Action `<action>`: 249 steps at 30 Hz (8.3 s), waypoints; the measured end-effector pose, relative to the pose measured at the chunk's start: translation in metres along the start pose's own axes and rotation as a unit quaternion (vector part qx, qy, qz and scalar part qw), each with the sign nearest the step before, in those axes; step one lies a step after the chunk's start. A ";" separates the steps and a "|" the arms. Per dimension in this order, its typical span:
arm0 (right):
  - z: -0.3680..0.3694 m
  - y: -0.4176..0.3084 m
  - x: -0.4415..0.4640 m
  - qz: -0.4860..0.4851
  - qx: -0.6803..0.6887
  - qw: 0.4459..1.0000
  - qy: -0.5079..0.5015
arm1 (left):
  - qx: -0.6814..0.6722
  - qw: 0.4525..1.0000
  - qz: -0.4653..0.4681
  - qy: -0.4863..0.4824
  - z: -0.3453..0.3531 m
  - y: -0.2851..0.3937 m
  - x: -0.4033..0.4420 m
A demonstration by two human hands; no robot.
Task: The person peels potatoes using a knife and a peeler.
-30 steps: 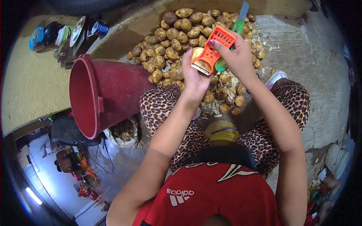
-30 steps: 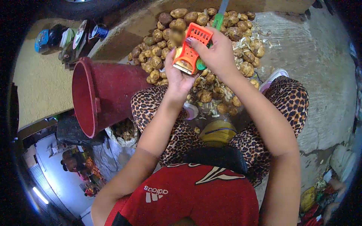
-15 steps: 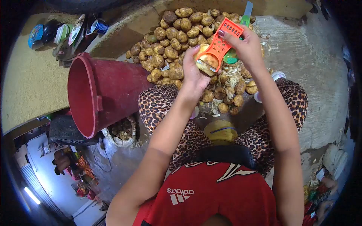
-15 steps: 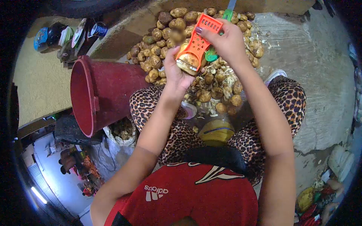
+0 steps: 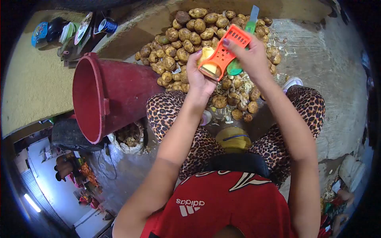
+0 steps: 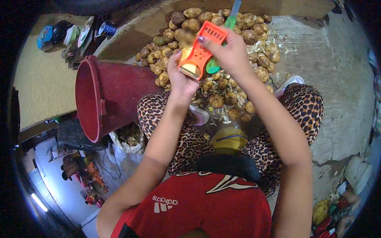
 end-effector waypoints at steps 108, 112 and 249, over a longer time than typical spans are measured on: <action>-0.572 -0.038 -0.344 0.157 -0.350 0.793 0.473 | 0.842 0.508 -0.108 -0.146 -0.186 -0.194 0.041; -0.555 0.135 -0.463 0.299 -0.209 0.775 0.517 | 0.892 0.444 -0.074 -0.037 -0.226 -0.118 0.041; -0.039 0.014 0.030 0.235 0.180 0.955 -0.031 | 0.048 0.986 -0.156 -0.014 0.006 -0.008 -0.002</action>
Point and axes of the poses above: each hand's wrist, its own x-axis towards the middle knuckle, its own z-axis out of the palm, y = z × x, the point moved 10 cm from there along x, towards the middle knuckle, and after that the axes turned 7 degrees about -z, right-handed, at the moved point
